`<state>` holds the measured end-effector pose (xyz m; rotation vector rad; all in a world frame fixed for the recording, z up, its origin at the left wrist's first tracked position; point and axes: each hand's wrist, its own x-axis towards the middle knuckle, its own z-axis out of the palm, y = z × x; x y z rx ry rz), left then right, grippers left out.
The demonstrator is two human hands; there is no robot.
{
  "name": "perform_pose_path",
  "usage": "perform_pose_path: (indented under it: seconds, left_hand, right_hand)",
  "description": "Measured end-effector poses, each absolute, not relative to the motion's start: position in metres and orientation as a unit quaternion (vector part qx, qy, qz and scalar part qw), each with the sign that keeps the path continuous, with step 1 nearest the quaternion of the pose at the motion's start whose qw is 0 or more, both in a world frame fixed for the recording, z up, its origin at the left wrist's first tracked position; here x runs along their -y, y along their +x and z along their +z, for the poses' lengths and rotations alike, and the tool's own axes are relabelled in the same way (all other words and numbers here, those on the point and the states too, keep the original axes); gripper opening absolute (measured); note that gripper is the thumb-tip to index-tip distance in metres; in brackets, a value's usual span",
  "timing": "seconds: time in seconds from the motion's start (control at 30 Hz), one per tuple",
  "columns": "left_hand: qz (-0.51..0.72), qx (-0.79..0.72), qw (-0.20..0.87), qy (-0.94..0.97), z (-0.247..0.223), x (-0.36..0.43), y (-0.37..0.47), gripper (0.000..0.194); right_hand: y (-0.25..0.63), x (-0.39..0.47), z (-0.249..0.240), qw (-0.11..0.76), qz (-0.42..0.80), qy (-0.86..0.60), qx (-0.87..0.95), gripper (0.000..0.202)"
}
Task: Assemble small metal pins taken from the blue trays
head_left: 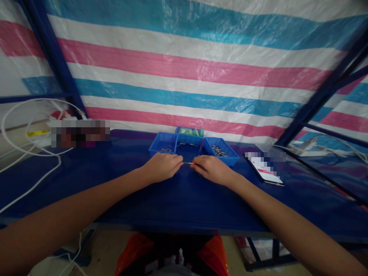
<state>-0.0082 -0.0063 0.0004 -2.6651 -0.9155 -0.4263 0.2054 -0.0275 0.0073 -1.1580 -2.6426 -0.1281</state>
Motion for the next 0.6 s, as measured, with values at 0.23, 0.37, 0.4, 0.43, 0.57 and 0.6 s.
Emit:
perform_pose_path:
  seconds: [0.23,0.37,0.4,0.43,0.57,0.6]
  left_hand:
    - [-0.15,0.319,0.138,-0.925,-0.0002,0.0065,-0.0088,0.025]
    - [-0.149,0.32,0.14,-0.925,-0.0005,0.006,-0.0086,0.024]
    - [-0.148,0.321,0.142,-0.925,-0.0007,0.0058,-0.0084,0.024]
    - [-0.148,0.322,0.143,-0.924,-0.0008,0.0057,-0.0083,0.024]
    - [-0.148,0.323,0.148,-0.923,-0.0014,0.0055,-0.0084,0.024]
    - [-0.148,0.324,0.148,-0.923,-0.0013,0.0056,-0.0085,0.025]
  right_hand:
    - [0.2059,0.0266,0.0064,0.116,-0.048,-0.395,0.91,0.024]
    - [0.2063,0.0274,0.0078,0.137,-0.038,-0.406,0.902,0.022]
    - [0.2063,0.0276,0.0082,0.143,-0.036,-0.408,0.901,0.022]
    - [0.2062,0.0277,0.0086,0.147,-0.034,-0.409,0.9,0.021]
    - [0.2062,0.0275,0.009,0.155,-0.026,-0.405,0.901,0.019]
    - [0.2063,0.0273,0.0089,0.156,-0.025,-0.402,0.902,0.019]
